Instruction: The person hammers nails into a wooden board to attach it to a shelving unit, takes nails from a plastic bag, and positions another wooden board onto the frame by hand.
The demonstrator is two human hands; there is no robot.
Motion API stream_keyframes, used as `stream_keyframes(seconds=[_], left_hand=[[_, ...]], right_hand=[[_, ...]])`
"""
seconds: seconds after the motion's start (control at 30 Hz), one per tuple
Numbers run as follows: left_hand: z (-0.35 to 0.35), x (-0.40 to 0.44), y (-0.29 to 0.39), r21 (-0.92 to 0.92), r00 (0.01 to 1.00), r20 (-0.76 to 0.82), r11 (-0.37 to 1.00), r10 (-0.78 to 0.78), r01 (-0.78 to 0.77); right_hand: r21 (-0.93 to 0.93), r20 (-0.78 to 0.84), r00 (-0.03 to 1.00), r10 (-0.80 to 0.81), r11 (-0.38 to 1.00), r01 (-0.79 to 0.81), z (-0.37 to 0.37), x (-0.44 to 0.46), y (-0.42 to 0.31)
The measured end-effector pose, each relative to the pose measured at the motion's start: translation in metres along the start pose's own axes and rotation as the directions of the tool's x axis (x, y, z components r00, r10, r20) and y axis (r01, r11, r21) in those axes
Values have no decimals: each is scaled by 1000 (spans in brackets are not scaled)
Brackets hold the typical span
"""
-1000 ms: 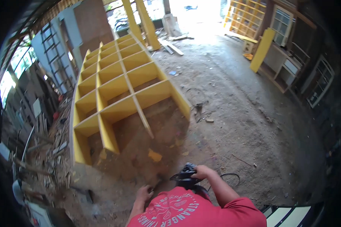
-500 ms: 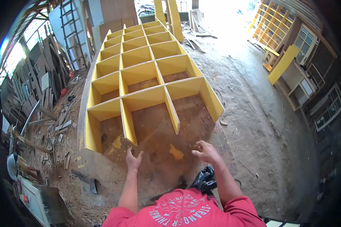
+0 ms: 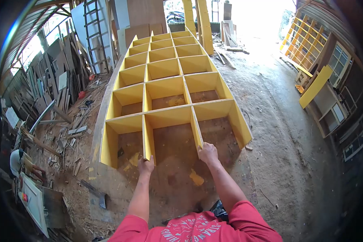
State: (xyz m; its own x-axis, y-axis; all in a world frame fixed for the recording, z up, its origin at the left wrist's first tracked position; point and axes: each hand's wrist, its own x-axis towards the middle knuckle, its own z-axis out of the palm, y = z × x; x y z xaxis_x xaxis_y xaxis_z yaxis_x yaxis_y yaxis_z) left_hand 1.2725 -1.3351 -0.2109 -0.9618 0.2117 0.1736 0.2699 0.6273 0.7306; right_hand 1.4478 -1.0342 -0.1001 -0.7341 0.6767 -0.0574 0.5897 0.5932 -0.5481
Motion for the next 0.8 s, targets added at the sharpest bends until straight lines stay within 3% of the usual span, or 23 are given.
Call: stream_keyframes(seconds=[0.23, 0.37, 0.8], left_hand=[[-21, -9, 30, 108, 999, 9, 993, -53, 51], [-23, -24, 17, 1, 1000, 5, 1000, -1, 1], [-80, -159, 17, -113, 998, 54, 993, -13, 19]], right_hand=[[48, 4, 1000, 28, 998, -28, -6, -3, -1], [37, 17, 1000, 27, 999, -27, -6, -20, 7], [-15, 33, 999, -23, 1000, 24, -19, -157, 36]])
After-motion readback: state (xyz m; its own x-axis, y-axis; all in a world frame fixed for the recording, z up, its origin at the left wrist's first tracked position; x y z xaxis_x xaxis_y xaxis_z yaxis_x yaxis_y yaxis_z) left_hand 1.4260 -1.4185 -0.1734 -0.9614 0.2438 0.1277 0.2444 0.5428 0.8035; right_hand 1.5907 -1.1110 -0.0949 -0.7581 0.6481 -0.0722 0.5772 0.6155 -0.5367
